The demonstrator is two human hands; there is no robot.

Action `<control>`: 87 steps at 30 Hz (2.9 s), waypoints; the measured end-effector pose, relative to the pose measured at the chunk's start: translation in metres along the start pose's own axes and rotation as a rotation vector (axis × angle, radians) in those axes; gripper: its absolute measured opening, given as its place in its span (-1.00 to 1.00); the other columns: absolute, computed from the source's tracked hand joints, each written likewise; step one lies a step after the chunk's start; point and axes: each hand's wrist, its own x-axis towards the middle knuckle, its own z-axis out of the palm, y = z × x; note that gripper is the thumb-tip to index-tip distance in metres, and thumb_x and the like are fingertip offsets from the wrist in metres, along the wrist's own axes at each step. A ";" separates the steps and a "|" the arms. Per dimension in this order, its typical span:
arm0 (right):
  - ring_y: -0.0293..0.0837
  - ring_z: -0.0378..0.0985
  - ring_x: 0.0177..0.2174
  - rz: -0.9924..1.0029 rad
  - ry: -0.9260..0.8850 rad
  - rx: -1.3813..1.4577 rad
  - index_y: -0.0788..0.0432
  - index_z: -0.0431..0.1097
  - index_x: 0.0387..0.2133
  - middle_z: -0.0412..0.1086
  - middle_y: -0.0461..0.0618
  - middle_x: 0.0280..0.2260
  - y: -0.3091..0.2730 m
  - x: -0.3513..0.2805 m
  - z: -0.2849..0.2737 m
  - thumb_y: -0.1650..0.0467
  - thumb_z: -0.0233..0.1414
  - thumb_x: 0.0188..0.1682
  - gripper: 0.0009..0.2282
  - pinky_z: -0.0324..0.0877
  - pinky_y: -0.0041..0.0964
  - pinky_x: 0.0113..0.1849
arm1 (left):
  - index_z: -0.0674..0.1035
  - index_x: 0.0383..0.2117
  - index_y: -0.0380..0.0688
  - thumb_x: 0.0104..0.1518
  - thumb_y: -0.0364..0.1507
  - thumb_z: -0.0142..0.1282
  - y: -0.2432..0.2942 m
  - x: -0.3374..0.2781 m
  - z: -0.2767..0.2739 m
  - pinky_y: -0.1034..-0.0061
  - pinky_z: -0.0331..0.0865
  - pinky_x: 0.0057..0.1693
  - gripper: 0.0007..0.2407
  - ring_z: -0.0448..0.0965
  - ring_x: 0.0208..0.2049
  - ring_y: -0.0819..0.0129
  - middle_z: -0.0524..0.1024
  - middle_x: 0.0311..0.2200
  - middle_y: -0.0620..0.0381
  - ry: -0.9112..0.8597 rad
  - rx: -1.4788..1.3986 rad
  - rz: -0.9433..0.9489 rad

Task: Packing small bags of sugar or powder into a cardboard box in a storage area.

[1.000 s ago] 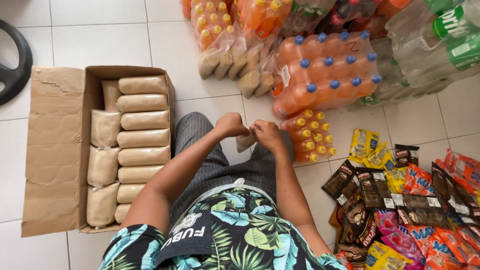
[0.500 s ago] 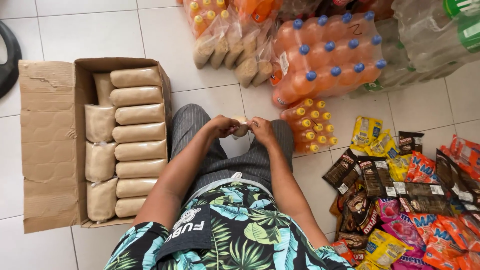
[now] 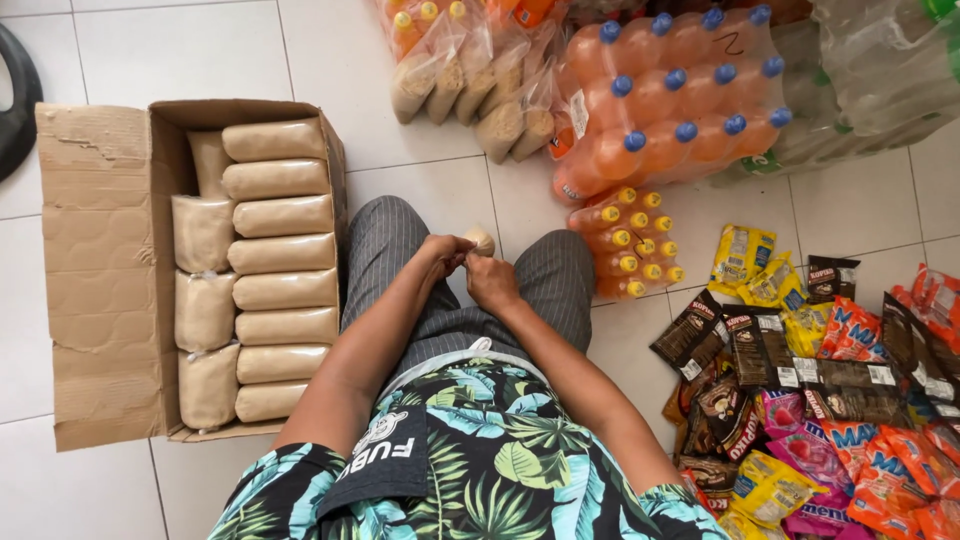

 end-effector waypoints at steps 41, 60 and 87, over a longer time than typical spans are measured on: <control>-0.29 0.65 -0.36 0.354 -0.066 0.710 0.20 0.57 -0.29 0.61 -0.04 -0.37 0.068 0.024 0.038 0.52 0.30 -0.21 -0.80 0.56 -0.40 -0.30 | 0.70 -0.34 -0.23 0.07 -0.39 0.26 -0.031 0.024 -0.012 0.31 0.53 -0.10 -0.84 0.69 -0.29 0.08 0.65 -0.37 -0.19 -0.030 1.032 0.612; -0.19 0.65 -0.42 0.414 -0.057 0.484 0.15 0.59 -0.42 0.59 -0.04 -0.43 0.062 0.021 0.035 0.43 0.24 -0.20 -0.90 0.52 -0.30 -0.33 | 0.73 -0.33 -0.16 -0.02 -0.50 0.21 -0.029 -0.007 -0.007 0.33 0.54 -0.12 -0.84 0.70 -0.32 0.09 0.66 -0.38 -0.12 0.043 1.011 0.743; -0.19 0.66 -0.45 0.265 -0.027 0.495 0.15 0.59 -0.41 0.59 -0.01 -0.46 0.067 0.018 0.037 0.53 0.17 -0.13 -0.92 0.52 -0.32 -0.38 | 0.53 -0.76 -0.30 -0.09 -0.55 0.24 -0.008 0.009 -0.011 0.50 0.21 -0.54 -0.84 0.34 -0.70 0.50 0.43 -0.74 0.13 -0.191 0.710 0.250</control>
